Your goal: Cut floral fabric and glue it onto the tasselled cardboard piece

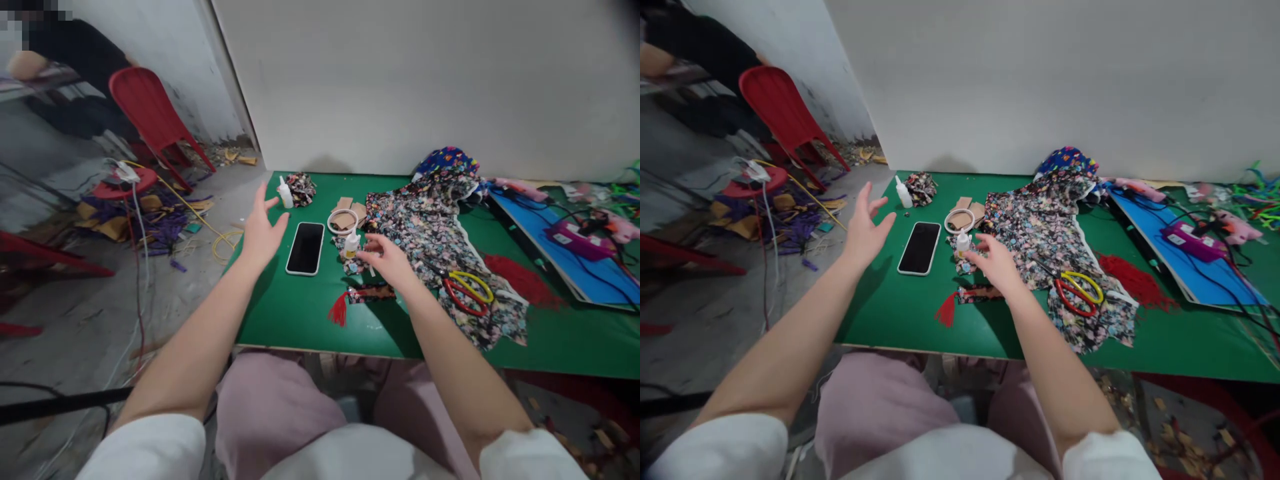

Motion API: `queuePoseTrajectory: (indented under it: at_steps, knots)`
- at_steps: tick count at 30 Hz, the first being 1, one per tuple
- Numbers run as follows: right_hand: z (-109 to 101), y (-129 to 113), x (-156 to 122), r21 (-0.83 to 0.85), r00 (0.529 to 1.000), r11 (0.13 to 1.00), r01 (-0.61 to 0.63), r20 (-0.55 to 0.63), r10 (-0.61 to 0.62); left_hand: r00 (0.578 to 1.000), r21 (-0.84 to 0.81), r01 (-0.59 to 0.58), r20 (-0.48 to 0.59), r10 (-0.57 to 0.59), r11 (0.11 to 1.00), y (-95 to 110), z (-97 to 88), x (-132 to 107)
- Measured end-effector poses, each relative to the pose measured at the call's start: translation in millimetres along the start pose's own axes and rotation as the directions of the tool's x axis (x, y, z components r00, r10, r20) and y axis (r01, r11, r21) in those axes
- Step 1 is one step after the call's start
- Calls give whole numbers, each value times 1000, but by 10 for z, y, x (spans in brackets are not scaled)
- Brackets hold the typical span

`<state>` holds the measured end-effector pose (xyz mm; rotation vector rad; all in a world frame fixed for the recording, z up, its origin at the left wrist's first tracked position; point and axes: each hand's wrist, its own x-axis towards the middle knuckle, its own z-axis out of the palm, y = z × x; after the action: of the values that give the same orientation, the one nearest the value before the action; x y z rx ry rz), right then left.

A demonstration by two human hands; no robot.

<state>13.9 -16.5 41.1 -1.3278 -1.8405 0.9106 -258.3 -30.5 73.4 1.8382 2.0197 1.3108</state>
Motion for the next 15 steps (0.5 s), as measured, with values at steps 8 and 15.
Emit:
queuePoseTrajectory:
  at_steps: [8, 15]
  knots:
    - [261, -49, 332, -356, 987, 924, 138, -28, -159, 946, -246, -48, 300, 123, 968, 682, 164, -1084]
    - [-353, -82, -327, 137, 983, 988, 74, -175, -49, 849, -2, -314, 447, 282, 949, 548, 351, -1512]
